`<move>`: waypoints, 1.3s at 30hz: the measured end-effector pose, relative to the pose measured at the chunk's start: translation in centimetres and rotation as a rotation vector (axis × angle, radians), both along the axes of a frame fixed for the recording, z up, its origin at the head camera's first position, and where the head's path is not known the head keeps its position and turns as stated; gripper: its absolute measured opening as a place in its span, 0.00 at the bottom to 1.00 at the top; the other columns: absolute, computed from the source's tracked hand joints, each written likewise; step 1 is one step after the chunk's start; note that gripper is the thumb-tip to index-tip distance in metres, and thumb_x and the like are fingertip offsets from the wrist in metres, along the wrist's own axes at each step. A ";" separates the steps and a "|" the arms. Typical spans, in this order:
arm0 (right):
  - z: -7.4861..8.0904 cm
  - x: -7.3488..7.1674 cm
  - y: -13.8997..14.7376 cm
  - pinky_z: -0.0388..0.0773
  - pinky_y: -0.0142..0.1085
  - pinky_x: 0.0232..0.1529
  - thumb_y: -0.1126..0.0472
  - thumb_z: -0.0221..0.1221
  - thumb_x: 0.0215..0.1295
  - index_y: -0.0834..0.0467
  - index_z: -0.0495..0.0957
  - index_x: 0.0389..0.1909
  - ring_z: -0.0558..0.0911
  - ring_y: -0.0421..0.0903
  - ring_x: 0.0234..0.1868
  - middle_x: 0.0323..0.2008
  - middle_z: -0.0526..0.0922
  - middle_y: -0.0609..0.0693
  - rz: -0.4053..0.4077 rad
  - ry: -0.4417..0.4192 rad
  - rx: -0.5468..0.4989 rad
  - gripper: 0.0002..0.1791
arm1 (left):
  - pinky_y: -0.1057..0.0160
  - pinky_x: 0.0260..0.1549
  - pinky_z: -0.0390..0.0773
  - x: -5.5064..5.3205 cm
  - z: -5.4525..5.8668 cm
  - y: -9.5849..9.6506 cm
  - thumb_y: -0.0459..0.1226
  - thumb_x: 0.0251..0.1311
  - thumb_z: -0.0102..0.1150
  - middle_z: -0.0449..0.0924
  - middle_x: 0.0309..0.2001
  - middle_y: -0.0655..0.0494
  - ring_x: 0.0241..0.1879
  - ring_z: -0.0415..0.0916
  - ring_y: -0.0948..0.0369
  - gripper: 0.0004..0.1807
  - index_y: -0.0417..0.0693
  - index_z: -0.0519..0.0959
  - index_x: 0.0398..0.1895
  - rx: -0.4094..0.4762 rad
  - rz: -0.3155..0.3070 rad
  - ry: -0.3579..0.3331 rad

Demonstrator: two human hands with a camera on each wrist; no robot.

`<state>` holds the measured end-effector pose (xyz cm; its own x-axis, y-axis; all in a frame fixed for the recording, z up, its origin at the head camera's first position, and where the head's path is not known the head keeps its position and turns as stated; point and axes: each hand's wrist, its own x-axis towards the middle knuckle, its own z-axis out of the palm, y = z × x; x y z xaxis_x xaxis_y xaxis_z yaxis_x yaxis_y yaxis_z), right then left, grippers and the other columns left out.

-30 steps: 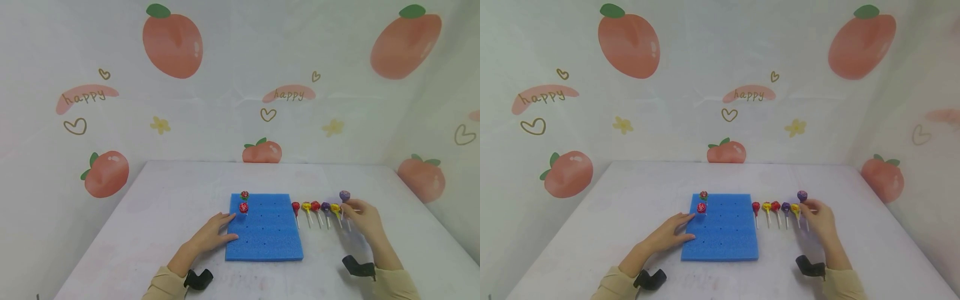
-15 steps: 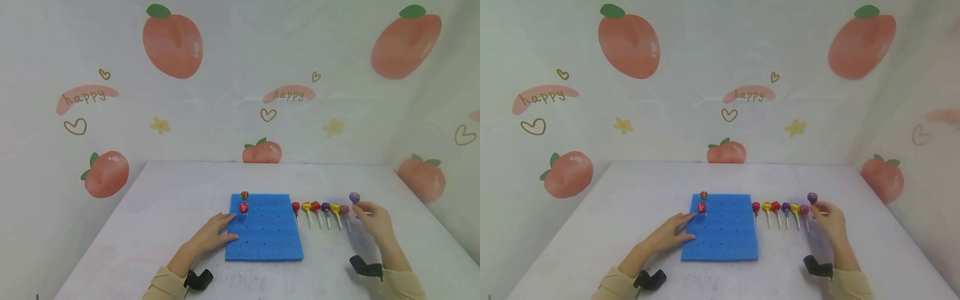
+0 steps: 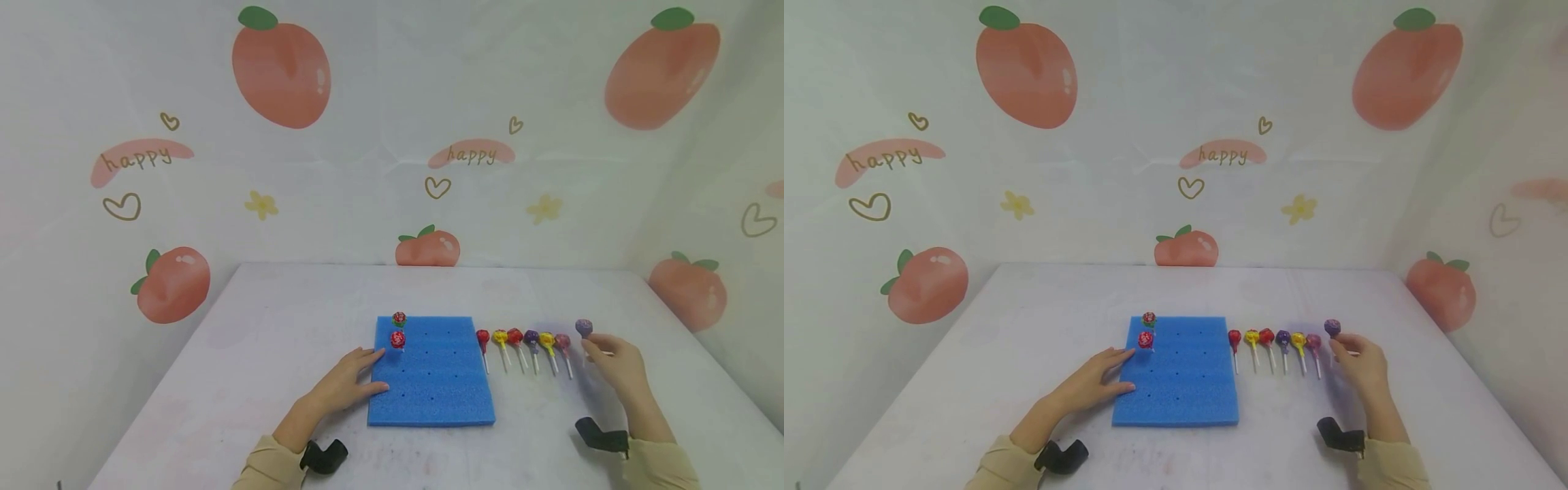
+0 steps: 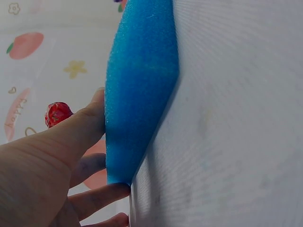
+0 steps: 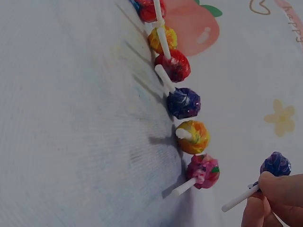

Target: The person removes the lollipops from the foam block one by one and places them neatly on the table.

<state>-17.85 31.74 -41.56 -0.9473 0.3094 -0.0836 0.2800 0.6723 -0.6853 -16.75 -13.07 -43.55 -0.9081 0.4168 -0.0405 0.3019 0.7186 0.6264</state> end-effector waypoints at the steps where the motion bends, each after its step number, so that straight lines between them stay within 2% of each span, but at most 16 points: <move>1: -0.1 0.0 0.1 0.80 0.43 0.38 0.52 0.46 0.70 0.71 0.67 0.58 0.76 0.64 0.49 0.54 0.71 0.73 0.000 -0.006 -0.002 0.27 | 0.38 0.64 0.57 0.0 0.0 0.0 0.52 0.57 0.60 0.63 0.66 0.39 0.70 0.52 0.39 0.37 0.44 0.64 0.67 -0.001 0.001 -0.002; 8: -0.4 0.0 0.5 0.77 0.52 0.46 0.50 0.46 0.71 0.73 0.65 0.59 0.73 0.66 0.53 0.57 0.69 0.74 0.028 -0.030 -0.025 0.30 | 0.38 0.64 0.58 0.0 0.0 0.0 0.52 0.57 0.59 0.63 0.66 0.38 0.69 0.53 0.39 0.37 0.44 0.64 0.67 -0.011 -0.001 0.003; 10: -0.5 -0.1 0.6 0.77 0.52 0.46 0.50 0.46 0.70 0.73 0.65 0.58 0.73 0.66 0.52 0.57 0.68 0.74 0.033 -0.034 -0.030 0.30 | 0.38 0.64 0.57 0.0 0.0 0.0 0.51 0.57 0.59 0.63 0.66 0.38 0.69 0.53 0.39 0.37 0.44 0.64 0.67 -0.011 -0.002 0.005; 19: -1.1 -0.3 1.2 0.78 0.42 0.39 0.48 0.47 0.69 0.72 0.66 0.58 0.78 0.59 0.46 0.55 0.70 0.74 0.038 -0.069 -0.025 0.32 | 0.37 0.64 0.57 0.1 0.2 0.1 0.51 0.57 0.59 0.63 0.66 0.38 0.69 0.53 0.39 0.37 0.44 0.64 0.67 -0.013 0.000 -0.002; 28: -1.5 -0.5 1.6 0.79 0.39 0.36 0.49 0.49 0.68 0.73 0.67 0.58 0.78 0.58 0.44 0.54 0.71 0.74 0.018 -0.097 -0.036 0.31 | 0.38 0.64 0.58 0.0 0.1 0.0 0.51 0.57 0.59 0.64 0.66 0.38 0.69 0.54 0.39 0.37 0.44 0.64 0.67 -0.019 -0.003 0.003; 34: -1.7 -0.6 1.8 0.78 0.37 0.34 0.49 0.51 0.67 0.73 0.67 0.57 0.79 0.51 0.38 0.49 0.75 0.73 0.022 -0.117 -0.033 0.31 | 0.37 0.64 0.57 0.0 0.1 0.0 0.51 0.57 0.60 0.63 0.66 0.38 0.69 0.53 0.38 0.37 0.44 0.64 0.67 -0.008 -0.003 0.002; 39: -1.7 -0.4 1.9 0.75 0.31 0.28 0.52 0.51 0.67 0.76 0.68 0.55 0.78 0.42 0.29 0.39 0.80 0.68 0.050 -0.092 -0.035 0.30 | 0.37 0.64 0.57 0.0 0.1 0.0 0.51 0.57 0.59 0.63 0.66 0.38 0.69 0.53 0.38 0.37 0.44 0.64 0.67 -0.011 0.002 0.004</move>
